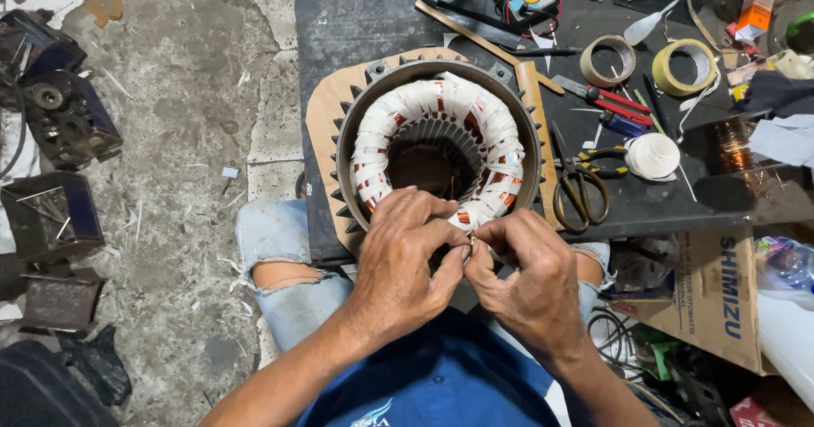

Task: Securing the internal windings of an electric motor using insulation strips, pliers, and a hammer on a repair bench.

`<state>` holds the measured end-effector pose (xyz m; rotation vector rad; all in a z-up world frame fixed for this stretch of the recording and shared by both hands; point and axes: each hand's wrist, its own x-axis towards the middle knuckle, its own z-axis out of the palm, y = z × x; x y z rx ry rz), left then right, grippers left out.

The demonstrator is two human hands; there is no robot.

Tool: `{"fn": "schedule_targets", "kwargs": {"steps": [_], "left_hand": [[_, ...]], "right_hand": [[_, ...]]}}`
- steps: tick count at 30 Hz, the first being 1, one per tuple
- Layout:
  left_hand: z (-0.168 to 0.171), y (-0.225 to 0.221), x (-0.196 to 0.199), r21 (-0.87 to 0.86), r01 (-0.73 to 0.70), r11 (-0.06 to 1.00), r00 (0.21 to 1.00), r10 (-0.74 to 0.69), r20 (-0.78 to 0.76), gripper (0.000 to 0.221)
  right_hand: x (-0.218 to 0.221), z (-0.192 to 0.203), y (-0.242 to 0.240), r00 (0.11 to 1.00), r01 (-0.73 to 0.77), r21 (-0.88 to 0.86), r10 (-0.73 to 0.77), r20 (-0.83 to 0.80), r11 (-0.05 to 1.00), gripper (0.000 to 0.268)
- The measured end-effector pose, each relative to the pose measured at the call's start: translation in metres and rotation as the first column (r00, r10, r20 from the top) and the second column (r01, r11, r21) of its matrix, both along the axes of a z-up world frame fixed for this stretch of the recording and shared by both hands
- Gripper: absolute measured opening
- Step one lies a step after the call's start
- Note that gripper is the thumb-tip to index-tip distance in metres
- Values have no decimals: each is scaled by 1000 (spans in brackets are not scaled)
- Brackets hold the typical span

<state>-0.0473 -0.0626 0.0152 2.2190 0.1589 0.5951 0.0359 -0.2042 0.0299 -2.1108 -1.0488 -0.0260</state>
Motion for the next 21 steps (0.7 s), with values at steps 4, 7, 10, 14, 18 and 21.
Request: {"fn": "schedule_targets", "kwargs": {"steps": [4,7,10,14,18,21], "left_hand": [[1,1,-1,7,12,1000,1000,-12,16,9],[0,3,-1,15,31,999,999,-31,10,9],[0,6,-3,6,67,998,998,-67,-10,9],[3,11,-2,-76,83,994,995,-78,59,7],[-2,9,-2,-27,61,998,998,-60,32,17],[-3,8,-1,40,65,997,997,-66,42,14]], "right_hand": [[0,-2,-1,1000,10,-24,-10,-14,1000,3],[0,1,0,999,13,-31,-14,-33,999,2],[0,3,2,999,19,-28,-20,-32,999,4],[-2,2,3,1000,24,2,-24,0,1000,7],[-4,0,3,998,39,19,-40,43,999,6],[-5,0,2,999,46,35,-47,26,998,8]]}}
